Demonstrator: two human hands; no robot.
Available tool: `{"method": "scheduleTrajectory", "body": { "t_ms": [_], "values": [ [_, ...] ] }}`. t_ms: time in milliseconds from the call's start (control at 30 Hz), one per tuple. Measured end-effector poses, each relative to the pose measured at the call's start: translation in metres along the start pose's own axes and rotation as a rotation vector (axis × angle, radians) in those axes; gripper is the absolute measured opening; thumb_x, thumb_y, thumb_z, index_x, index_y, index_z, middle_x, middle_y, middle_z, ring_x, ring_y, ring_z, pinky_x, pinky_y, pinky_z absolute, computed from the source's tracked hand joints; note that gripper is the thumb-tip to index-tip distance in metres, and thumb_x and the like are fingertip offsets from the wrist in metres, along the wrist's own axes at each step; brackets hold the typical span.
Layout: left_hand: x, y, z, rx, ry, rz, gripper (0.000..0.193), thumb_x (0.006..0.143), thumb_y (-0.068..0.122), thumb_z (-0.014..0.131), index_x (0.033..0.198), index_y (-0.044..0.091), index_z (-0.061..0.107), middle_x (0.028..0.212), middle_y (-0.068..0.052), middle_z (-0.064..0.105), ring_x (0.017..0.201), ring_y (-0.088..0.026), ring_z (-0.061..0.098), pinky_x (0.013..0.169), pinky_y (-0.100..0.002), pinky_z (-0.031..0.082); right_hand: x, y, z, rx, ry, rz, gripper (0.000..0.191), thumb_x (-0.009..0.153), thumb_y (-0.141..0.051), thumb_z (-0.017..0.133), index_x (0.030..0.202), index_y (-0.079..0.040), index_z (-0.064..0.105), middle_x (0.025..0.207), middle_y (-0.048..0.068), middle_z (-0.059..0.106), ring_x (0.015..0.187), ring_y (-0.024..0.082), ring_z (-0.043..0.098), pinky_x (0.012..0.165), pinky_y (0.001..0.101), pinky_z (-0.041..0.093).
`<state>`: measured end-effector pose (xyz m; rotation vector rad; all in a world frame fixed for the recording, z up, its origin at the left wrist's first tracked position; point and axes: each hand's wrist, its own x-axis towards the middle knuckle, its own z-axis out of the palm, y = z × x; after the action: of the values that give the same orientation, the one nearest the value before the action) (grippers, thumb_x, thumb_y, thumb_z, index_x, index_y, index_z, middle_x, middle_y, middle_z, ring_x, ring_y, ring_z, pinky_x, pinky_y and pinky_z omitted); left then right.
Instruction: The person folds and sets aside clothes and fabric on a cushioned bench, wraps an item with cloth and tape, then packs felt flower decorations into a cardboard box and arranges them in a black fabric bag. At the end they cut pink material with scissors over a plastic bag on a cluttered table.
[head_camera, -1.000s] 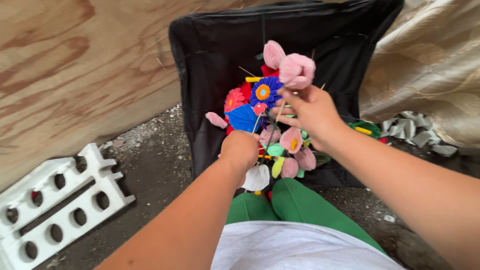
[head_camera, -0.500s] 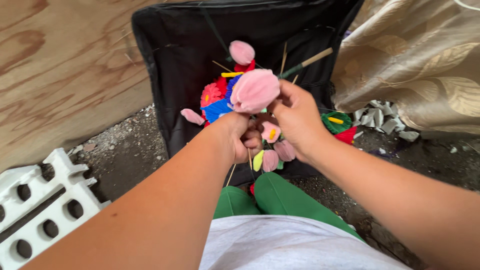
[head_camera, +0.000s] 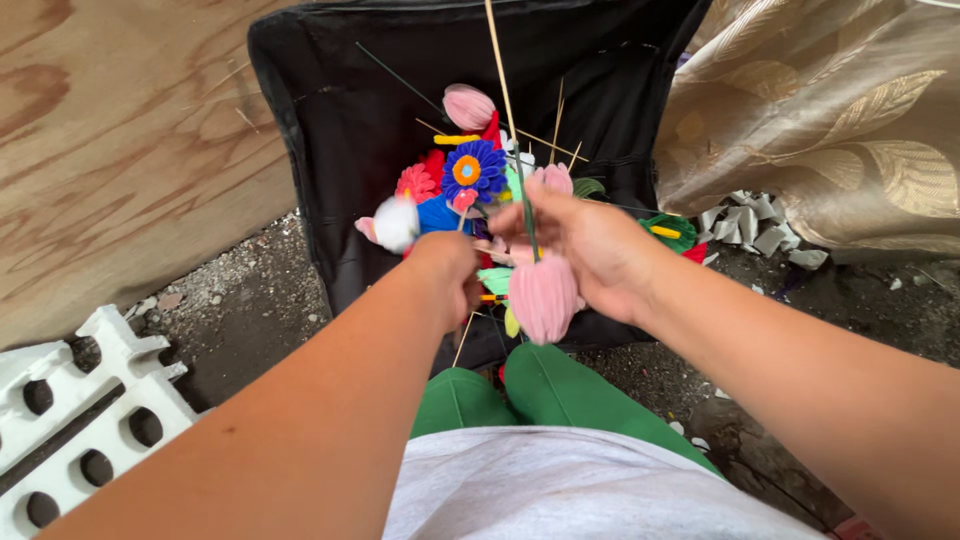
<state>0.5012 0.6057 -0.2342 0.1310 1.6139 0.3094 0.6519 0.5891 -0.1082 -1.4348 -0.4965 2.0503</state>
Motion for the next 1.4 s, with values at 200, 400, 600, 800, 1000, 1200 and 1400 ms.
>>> {"method": "scheduleTrajectory", "body": {
  "t_ms": [200,400,600,800,1000,1200,1400],
  "values": [
    [0.006,0.004,-0.041,0.052,0.002,-0.088,0.025,0.103,0.017,0.044,0.082,0.014,0.057,0.070,-0.002,0.057,0.053,-0.010,0.050,0.047,-0.022,0.035,0.006,0.002,-0.055,-0.218,0.101,-0.353,0.036,0.109,-0.034,0.051,0.097,-0.005,0.067,0.098,0.006,0.066,0.092,0.019,0.061,0.087,0.0391,0.055],
    [0.009,0.006,-0.052,0.093,-0.172,-0.193,0.023,0.106,0.019,0.039,0.090,0.012,0.055,0.066,0.005,0.049,0.047,-0.006,0.040,0.045,-0.021,0.034,-0.026,0.003,-0.094,-1.555,0.213,-0.860,0.018,0.093,-0.013,0.064,0.106,-0.017,0.075,0.104,-0.001,0.072,0.105,0.026,0.059,0.093,0.0440,0.048],
    [-0.013,0.000,-0.046,0.402,-0.268,0.174,0.067,0.095,0.064,0.065,0.127,0.005,0.056,0.090,-0.006,0.058,0.068,-0.016,0.047,0.059,-0.035,0.039,0.000,0.008,-0.071,-1.842,0.022,-0.883,0.029,0.077,-0.011,0.069,0.100,-0.025,0.079,0.103,-0.006,0.071,0.112,0.023,0.058,0.094,0.0454,0.042],
    [-0.034,-0.018,-0.042,0.820,0.030,0.405,0.055,0.095,0.051,0.059,0.111,0.000,0.071,0.112,-0.024,0.074,0.105,-0.039,0.072,0.088,-0.050,0.055,0.058,0.033,-0.006,-1.521,0.070,-1.069,0.028,0.080,-0.013,0.074,0.107,-0.018,0.073,0.106,0.004,0.068,0.112,0.030,0.059,0.094,0.0481,0.044],
    [-0.047,-0.025,-0.068,0.859,0.146,0.571,0.044,0.104,0.038,0.044,0.109,0.004,0.072,0.110,-0.026,0.072,0.107,-0.044,0.067,0.093,-0.052,0.051,0.095,0.064,-0.035,-1.215,0.720,-0.707,0.037,0.085,-0.007,0.075,0.118,-0.002,0.061,0.106,0.018,0.070,0.098,0.037,0.067,0.080,0.0467,0.053],
    [-0.084,-0.028,-0.080,0.775,0.138,0.612,0.039,0.104,0.037,0.041,0.110,0.006,0.064,0.108,-0.021,0.071,0.105,-0.043,0.065,0.090,-0.053,0.048,0.117,0.097,-0.028,-0.803,0.259,0.038,0.049,0.082,-0.030,0.086,0.109,0.004,0.064,0.090,0.013,0.072,0.068,0.018,0.066,0.059,0.0338,0.053],
    [-0.118,-0.013,-0.095,0.684,0.107,0.715,0.037,0.103,0.036,0.041,0.109,0.005,0.061,0.101,-0.022,0.071,0.098,-0.043,0.065,0.084,-0.053,0.048,0.094,0.069,-0.021,-1.270,0.462,-0.228,0.045,0.086,-0.041,0.083,0.101,-0.001,0.069,0.078,0.006,0.070,0.067,0.016,0.067,0.064,0.0321,0.052]
  ]
}}
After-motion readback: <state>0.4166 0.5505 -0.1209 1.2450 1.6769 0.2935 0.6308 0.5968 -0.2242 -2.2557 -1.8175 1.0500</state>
